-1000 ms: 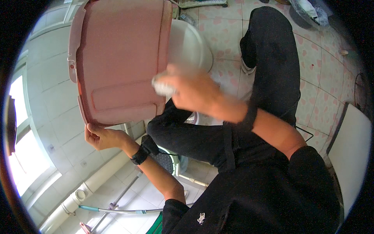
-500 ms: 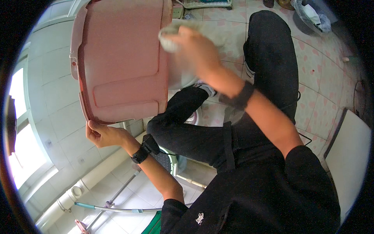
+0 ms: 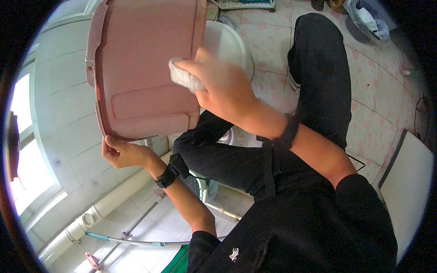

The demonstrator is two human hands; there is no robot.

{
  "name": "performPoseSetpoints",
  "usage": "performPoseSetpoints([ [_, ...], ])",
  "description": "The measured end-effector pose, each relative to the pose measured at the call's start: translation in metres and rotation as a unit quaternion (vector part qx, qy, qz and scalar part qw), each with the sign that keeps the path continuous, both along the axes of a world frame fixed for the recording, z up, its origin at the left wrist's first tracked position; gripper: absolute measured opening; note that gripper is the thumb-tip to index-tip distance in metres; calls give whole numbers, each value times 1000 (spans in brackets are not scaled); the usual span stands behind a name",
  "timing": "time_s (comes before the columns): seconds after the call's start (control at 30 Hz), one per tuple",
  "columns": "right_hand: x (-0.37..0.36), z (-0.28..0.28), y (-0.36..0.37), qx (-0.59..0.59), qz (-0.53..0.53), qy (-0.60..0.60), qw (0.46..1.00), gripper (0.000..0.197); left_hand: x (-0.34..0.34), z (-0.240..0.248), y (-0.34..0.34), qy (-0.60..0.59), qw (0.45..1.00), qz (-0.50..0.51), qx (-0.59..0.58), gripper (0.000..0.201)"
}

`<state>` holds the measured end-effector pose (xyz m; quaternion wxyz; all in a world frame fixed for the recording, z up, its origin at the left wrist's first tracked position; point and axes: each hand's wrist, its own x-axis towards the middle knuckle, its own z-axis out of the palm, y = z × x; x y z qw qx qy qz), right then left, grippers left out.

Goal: Cleaning a pink mop bucket with a rag and a brush inside a bathroom.

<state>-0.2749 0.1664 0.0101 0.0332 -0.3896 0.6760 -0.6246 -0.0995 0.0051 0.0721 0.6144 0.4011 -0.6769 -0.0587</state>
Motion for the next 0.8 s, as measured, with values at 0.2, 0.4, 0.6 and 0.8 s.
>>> performPoseSetpoints([
  [0.2, 21, -4, -13, 59, -10, 66, 996, 68, 4, -1, -2, -24, 1000, 0, -6, 31],
  [0.4, 20, -20, 7, 96, 41, 118, 988, 69, 2, 1, -1, -11, 1000, -11, -17, 30],
  [0.6, -17, -24, 2, 60, -7, 160, 985, 64, 4, -1, 3, -33, 999, -21, -26, 27],
  [0.8, -12, -2, -22, 78, -37, 176, 981, 62, 1, -4, 4, -18, 1000, -19, -11, 28],
])
